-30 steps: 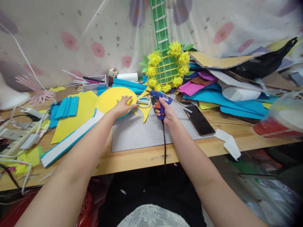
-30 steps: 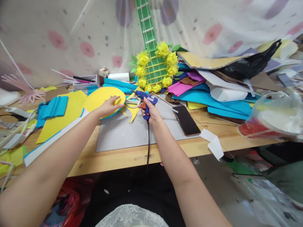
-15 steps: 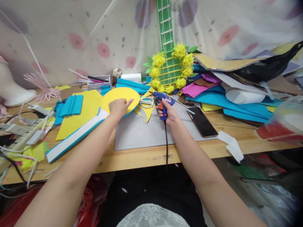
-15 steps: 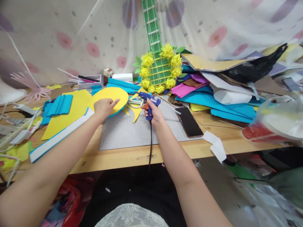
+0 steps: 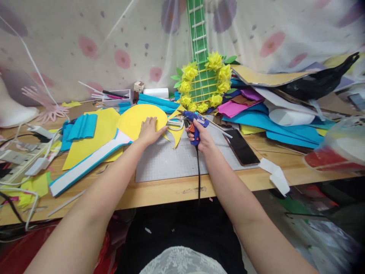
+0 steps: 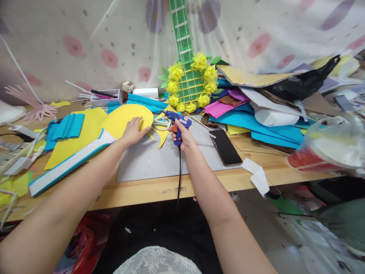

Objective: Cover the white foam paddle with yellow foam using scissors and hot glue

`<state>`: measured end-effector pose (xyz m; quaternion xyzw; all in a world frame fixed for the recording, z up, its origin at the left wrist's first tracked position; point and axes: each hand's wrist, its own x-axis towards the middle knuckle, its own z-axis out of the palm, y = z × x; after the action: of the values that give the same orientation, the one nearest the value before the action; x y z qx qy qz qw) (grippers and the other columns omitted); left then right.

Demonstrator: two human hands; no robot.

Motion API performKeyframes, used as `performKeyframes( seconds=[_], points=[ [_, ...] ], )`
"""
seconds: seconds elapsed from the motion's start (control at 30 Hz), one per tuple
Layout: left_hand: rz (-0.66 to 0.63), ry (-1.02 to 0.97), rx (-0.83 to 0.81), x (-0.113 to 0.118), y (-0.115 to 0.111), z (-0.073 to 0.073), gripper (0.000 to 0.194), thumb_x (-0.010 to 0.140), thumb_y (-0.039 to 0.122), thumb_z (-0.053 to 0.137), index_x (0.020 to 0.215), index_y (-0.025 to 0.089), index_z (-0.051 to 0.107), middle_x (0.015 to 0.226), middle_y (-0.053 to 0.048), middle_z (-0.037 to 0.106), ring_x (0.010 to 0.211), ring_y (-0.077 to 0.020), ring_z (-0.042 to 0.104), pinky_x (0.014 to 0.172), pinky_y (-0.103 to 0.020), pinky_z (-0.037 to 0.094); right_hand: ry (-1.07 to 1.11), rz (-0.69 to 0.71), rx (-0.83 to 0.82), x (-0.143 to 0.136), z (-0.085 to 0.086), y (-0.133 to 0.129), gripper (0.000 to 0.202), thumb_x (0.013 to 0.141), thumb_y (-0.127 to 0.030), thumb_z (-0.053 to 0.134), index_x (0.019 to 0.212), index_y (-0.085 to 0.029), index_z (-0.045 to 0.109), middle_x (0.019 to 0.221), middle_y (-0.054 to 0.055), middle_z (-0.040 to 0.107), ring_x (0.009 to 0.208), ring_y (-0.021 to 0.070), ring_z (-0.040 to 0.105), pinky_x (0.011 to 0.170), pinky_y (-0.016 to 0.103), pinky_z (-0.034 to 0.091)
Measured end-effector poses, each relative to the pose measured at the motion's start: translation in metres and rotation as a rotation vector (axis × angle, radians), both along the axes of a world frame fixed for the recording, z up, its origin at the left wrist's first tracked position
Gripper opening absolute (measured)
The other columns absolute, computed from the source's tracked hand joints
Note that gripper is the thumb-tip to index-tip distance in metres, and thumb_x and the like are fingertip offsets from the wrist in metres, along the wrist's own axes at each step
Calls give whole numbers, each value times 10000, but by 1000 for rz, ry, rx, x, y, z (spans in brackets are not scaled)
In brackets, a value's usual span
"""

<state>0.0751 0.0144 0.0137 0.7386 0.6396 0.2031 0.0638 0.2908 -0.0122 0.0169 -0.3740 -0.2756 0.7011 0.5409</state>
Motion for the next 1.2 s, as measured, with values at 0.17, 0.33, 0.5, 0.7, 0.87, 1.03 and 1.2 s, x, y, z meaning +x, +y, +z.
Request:
performKeyframes(
  seconds=[0.17, 0.33, 0.5, 0.7, 0.87, 1.03, 1.2],
  points=[
    [-42, -233, -1, -36, 0, 22, 415, 818, 400, 417, 1123, 160, 563, 1203, -121, 581, 1029, -192, 583, 901, -317, 441, 3, -81, -33, 2, -2, 4, 341, 806, -463, 616, 673, -163, 521, 585, -7, 635, 348, 19, 407, 297, 136, 296],
    [-213, 174, -285, -86, -35, 55, 260, 691, 470, 529, 678, 219, 597, 702, -27, 635, 641, -175, 569, 608, -264, 408, 1, -204, -55, 6, -5, 10, 339, 785, -494, 630, 720, -181, 518, 567, -23, 624, 335, 24, 404, 298, 139, 300],
    [-227, 582, -616, -112, -77, 66, 299, 565, 487, 595, 428, 233, 522, 487, -39, 548, 497, -191, 493, 535, -299, 324, 15, -157, -67, 4, -4, 7, 331, 829, -453, 592, 687, -161, 530, 560, -17, 616, 334, 18, 406, 296, 135, 304],
    [-256, 685, -766, -109, -96, 59, 152, 479, 290, 521, 368, 216, 447, 510, -69, 562, 478, -197, 464, 517, -319, 300, 9, -137, -61, -1, -4, 4, 317, 818, -439, 613, 698, -160, 521, 568, -11, 632, 334, 21, 411, 292, 133, 305],
    [-287, 625, -605, -97, -83, 74, 112, 556, 281, 507, 486, 222, 443, 549, -41, 555, 521, -193, 481, 539, -302, 298, 9, -160, -90, 2, -4, 7, 310, 821, -457, 602, 739, -172, 509, 564, -17, 632, 327, 25, 414, 296, 132, 306],
    [-66, 713, -367, -84, -50, 124, 150, 696, 287, 494, 582, 209, 435, 525, -12, 479, 549, -179, 488, 590, -280, 320, 20, -160, -74, 3, -3, 7, 304, 817, -456, 608, 750, -177, 508, 568, -15, 634, 329, 24, 412, 299, 130, 302],
    [82, 790, 42, -83, -14, 148, 224, 862, 307, 348, 877, 179, 530, 758, -44, 563, 757, -214, 576, 755, -332, 365, 21, -183, -99, 3, -3, 7, 313, 816, -447, 611, 714, -168, 513, 562, -9, 633, 325, 22, 403, 292, 132, 305]
  ],
)
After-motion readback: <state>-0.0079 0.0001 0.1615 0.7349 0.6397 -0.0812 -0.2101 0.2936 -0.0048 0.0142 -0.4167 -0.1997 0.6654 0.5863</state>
